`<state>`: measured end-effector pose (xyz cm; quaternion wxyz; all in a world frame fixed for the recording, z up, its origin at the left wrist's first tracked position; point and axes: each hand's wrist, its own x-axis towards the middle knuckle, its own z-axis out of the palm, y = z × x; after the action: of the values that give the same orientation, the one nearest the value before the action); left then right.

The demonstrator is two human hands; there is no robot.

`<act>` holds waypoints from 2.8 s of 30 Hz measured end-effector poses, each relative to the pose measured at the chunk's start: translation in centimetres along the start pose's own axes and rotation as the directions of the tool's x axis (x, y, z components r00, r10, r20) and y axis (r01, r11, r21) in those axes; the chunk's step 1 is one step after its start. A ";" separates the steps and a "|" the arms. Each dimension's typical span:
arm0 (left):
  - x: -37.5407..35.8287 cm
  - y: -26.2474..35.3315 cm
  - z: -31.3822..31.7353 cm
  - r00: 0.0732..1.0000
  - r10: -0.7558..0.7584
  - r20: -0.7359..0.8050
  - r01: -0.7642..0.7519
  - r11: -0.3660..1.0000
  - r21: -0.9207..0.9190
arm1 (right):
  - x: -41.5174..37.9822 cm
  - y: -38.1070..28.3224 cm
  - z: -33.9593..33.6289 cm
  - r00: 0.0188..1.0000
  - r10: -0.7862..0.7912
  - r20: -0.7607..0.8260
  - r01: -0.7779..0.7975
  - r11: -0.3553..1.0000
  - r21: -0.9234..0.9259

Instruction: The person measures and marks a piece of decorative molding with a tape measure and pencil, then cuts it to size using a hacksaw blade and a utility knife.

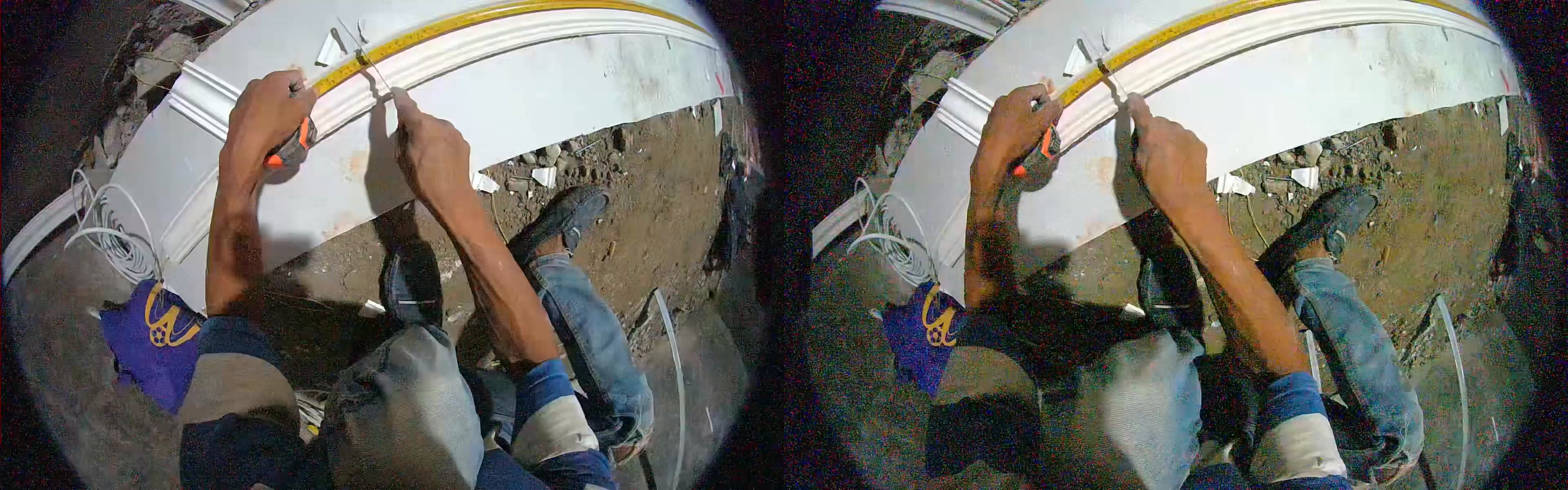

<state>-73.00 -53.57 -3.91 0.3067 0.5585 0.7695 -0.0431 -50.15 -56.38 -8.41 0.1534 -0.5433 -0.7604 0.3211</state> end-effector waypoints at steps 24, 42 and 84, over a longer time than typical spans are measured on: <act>-0.1 -0.5 0.9 0.991 0.054 -0.123 -0.057 0.998 -0.013 | 0.6 0.2 0.0 0.988 0.111 0.106 -0.145 0.900 0.412; 0.1 -0.9 1.5 0.972 0.104 -0.210 -0.110 0.994 -0.018 | 0.1 -0.5 -1.6 0.889 0.193 0.416 -0.456 0.287 0.842; -0.2 -0.3 0.6 0.996 0.031 -0.087 -0.034 0.999 -0.031 | -0.1 0.2 0.0 0.997 -0.013 -0.082 0.022 0.993 0.112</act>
<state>-72.97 -54.09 -4.40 0.2827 0.5673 0.7735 -0.0014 -49.99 -56.43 -8.54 0.2176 -0.5399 -0.7387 0.3399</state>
